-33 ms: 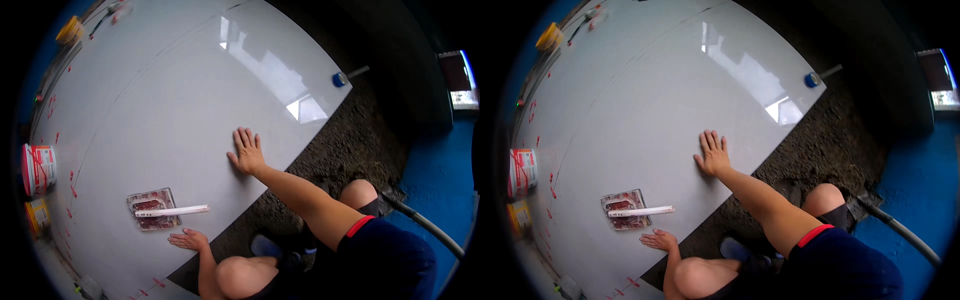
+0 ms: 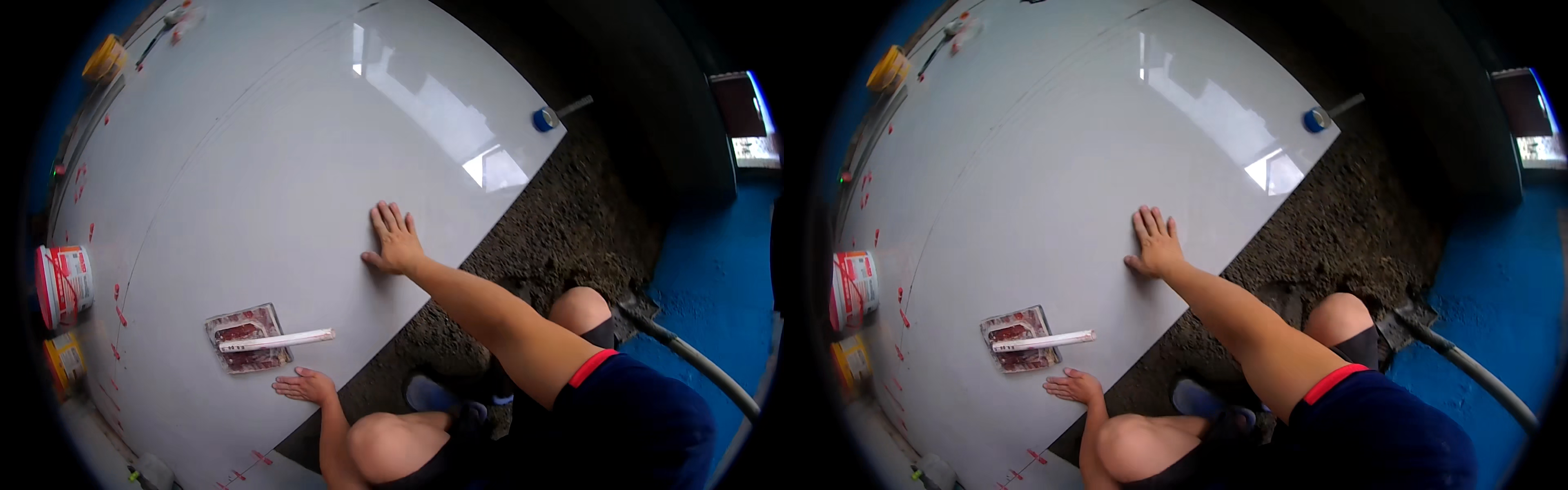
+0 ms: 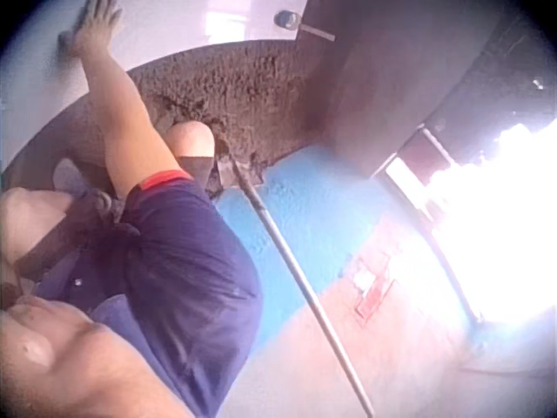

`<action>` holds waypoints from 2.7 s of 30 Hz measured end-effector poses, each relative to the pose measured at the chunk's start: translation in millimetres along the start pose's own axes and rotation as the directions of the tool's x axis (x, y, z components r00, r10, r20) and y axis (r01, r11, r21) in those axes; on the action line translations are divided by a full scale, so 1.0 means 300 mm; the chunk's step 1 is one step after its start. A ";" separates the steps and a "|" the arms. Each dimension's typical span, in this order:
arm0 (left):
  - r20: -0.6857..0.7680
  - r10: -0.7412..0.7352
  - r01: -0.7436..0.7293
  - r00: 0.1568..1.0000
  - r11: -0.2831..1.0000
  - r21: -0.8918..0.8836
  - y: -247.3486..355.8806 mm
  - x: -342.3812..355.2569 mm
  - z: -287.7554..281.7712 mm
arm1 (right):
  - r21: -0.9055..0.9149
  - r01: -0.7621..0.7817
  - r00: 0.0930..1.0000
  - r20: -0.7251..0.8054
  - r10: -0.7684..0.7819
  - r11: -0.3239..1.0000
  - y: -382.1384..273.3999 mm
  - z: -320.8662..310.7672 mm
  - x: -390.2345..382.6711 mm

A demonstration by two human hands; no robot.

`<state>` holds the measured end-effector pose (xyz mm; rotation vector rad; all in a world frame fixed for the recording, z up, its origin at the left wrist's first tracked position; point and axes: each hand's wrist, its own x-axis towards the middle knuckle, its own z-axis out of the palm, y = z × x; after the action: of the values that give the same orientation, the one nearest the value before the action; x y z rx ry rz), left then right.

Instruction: The person uses a padded trowel to strike and level large floor tiles on a bed of mortar, then retrieves and places plastic spacers into the gaps between the tiles by hand.

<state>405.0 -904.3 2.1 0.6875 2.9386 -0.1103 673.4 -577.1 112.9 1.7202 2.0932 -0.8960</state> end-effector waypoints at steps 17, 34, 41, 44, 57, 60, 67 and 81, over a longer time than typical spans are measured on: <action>0.574 0.442 -0.355 0.689 0.897 -0.264 0.103 -0.393 -1.376 | 0.311 -0.608 0.789 0.126 0.602 0.731 0.627 -0.751 -1.822; 0.835 0.043 0.370 0.548 0.883 -0.288 -0.589 -0.550 -2.076 | 0.644 -0.696 0.620 0.317 0.717 0.318 0.383 -1.058 -2.548; 0.820 0.306 0.433 0.484 0.730 -0.528 -0.379 -0.486 -2.179 | 0.766 -0.600 0.701 0.366 0.612 0.230 0.303 -1.096 -2.463; 0.845 0.315 0.495 0.432 0.700 -0.514 -0.299 -0.485 -2.209 | 0.796 -0.563 0.732 0.356 0.581 0.222 0.254 -1.102 -2.443; 0.745 0.521 -0.168 0.416 0.849 -0.501 -0.467 -0.693 -2.180 | 0.833 -0.552 0.701 0.456 0.548 0.012 0.315 -1.165 -2.528; 0.919 0.238 -0.060 0.314 0.971 -0.231 -0.553 -0.909 -2.182 | 0.748 -0.652 0.685 0.512 0.519 0.123 0.380 -1.191 -2.484; 0.886 0.202 0.071 0.417 0.965 -0.253 -0.575 -1.576 -2.165 | 0.587 -0.642 0.765 0.534 0.361 0.492 0.493 -1.505 -2.047; 0.711 -0.080 0.465 0.699 0.806 -0.367 -0.073 -1.910 -1.875 | 0.615 -0.024 0.979 0.173 -0.105 0.788 0.245 -2.079 -1.477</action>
<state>847.7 -1118.7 637.1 0.0511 2.1683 0.3460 954.4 -526.3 826.3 1.7551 1.8146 -1.8472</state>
